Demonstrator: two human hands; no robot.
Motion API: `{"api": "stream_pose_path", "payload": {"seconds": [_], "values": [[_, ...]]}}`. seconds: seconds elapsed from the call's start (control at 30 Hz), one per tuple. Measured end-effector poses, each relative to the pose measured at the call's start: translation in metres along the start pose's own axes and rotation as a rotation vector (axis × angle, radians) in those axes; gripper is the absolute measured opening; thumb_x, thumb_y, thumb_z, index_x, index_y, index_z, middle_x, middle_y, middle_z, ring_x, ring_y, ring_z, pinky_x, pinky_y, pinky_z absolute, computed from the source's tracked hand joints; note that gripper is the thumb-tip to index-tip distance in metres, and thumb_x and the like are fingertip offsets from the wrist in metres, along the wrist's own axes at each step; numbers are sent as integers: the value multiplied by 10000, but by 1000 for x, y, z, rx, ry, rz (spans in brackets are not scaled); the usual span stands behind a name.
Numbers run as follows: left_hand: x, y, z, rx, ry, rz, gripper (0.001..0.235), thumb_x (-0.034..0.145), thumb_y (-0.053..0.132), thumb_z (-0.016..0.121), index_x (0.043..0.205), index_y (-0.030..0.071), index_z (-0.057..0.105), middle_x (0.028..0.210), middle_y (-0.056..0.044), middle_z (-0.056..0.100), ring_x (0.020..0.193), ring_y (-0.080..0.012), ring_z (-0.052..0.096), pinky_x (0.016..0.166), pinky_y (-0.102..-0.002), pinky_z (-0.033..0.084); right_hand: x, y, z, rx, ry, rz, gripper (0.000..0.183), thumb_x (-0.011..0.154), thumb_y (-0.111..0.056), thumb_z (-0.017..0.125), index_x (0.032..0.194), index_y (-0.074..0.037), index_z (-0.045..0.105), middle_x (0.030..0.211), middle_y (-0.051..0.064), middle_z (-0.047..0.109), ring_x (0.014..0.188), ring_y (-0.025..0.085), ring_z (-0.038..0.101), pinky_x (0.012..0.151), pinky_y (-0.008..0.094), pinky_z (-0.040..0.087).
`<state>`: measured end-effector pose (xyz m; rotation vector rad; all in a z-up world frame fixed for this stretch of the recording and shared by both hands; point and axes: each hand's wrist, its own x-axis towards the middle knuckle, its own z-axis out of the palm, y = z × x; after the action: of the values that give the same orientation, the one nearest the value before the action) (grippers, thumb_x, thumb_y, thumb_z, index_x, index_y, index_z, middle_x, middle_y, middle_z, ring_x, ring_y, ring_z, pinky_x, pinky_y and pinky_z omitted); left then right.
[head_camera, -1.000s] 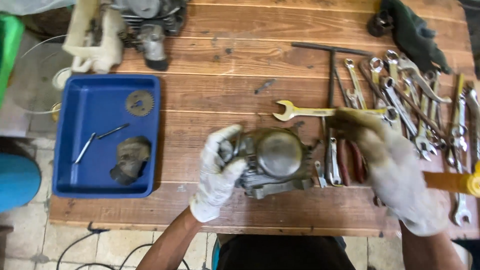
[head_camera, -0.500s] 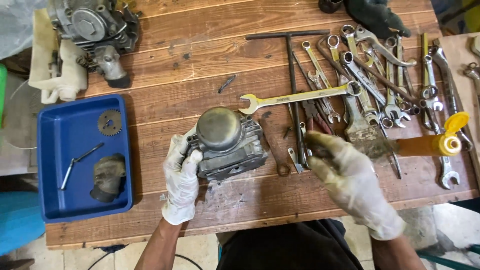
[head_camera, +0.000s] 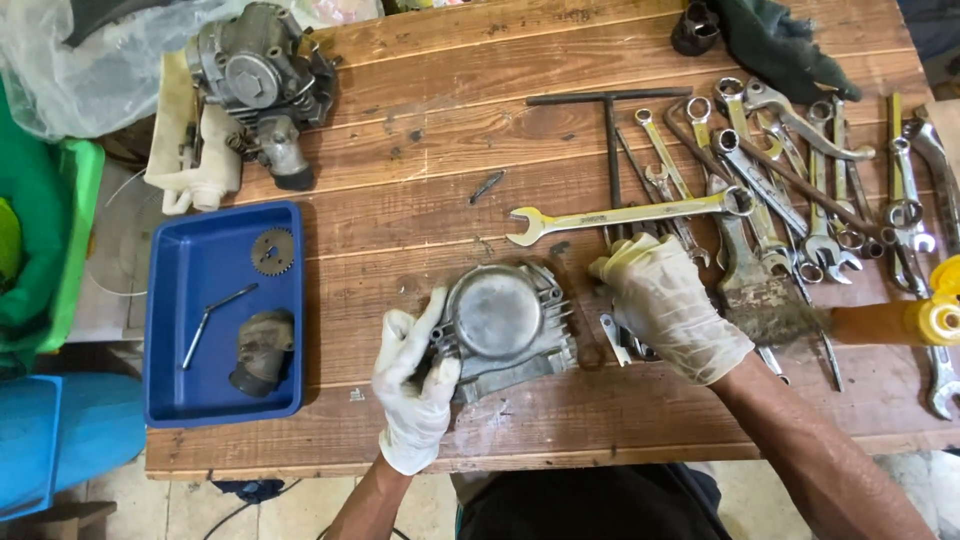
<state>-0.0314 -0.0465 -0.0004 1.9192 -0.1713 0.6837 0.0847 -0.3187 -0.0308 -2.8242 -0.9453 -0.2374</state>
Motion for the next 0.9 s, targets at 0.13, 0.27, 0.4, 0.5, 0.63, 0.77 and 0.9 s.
{"api": "stream_pose_path", "payload": {"seconds": [0.13, 0.27, 0.4, 0.5, 0.63, 0.77, 0.9], "values": [[-12, 0, 4, 86, 73, 85, 609, 1030, 497, 536, 1322, -29, 634, 805, 9, 381, 823, -159, 385, 757, -305, 413, -17, 22, 41, 106, 118, -128, 460, 654, 6, 579, 1089, -131, 637, 830, 143, 557, 681, 308, 523, 523, 458, 398], [-19, 5, 4, 14, 61, 134, 581, 994, 423, 573, 1281, -78, 631, 890, -58, 419, 863, -199, 458, 820, -342, 513, -22, 11, 42, -35, 234, -251, 398, 834, -61, 626, 1230, -84, 665, 1095, 178, 692, 1049, 399, 657, 929, 559, 547], [-23, 6, 4, 90, 51, 125, 628, 1006, 460, 526, 1259, -106, 630, 831, -40, 383, 849, -210, 442, 854, -370, 529, -3, -12, -12, -179, -19, -63, 96, 893, -54, 522, 929, -121, 581, 858, 90, 576, 667, 253, 574, 520, 395, 503], [-20, 9, 4, 131, 43, 110, 657, 1019, 505, 519, 1268, -92, 631, 825, -37, 388, 840, -206, 432, 875, -385, 531, -22, -17, -41, 155, -137, 100, 240, 939, 20, 495, 1125, -111, 569, 871, 74, 565, 639, 213, 544, 487, 339, 522], [-18, 10, 4, 122, 28, 89, 663, 1017, 508, 523, 1289, -90, 617, 810, -26, 365, 848, -204, 417, 942, -412, 559, -48, -21, -53, 756, 286, 162, 377, 890, 62, 716, 1241, -53, 641, 1068, 152, 705, 848, 227, 709, 646, 235, 637], [-18, 7, 5, 132, 49, 76, 690, 1008, 541, 537, 1267, -92, 635, 835, -46, 450, 865, -216, 475, 870, -380, 528, -70, -23, -41, 688, 131, 407, 556, 847, -5, 679, 1268, -368, 677, 1066, -121, 753, 849, 65, 721, 662, 229, 630], [-19, 3, 4, 126, 42, 92, 681, 1014, 537, 530, 1280, -81, 632, 830, -40, 448, 859, -207, 436, 859, -371, 502, -61, -47, -60, 1469, 182, 396, 250, 849, 60, 742, 1077, -40, 731, 1008, 102, 793, 921, 161, 784, 944, 268, 637]]}}
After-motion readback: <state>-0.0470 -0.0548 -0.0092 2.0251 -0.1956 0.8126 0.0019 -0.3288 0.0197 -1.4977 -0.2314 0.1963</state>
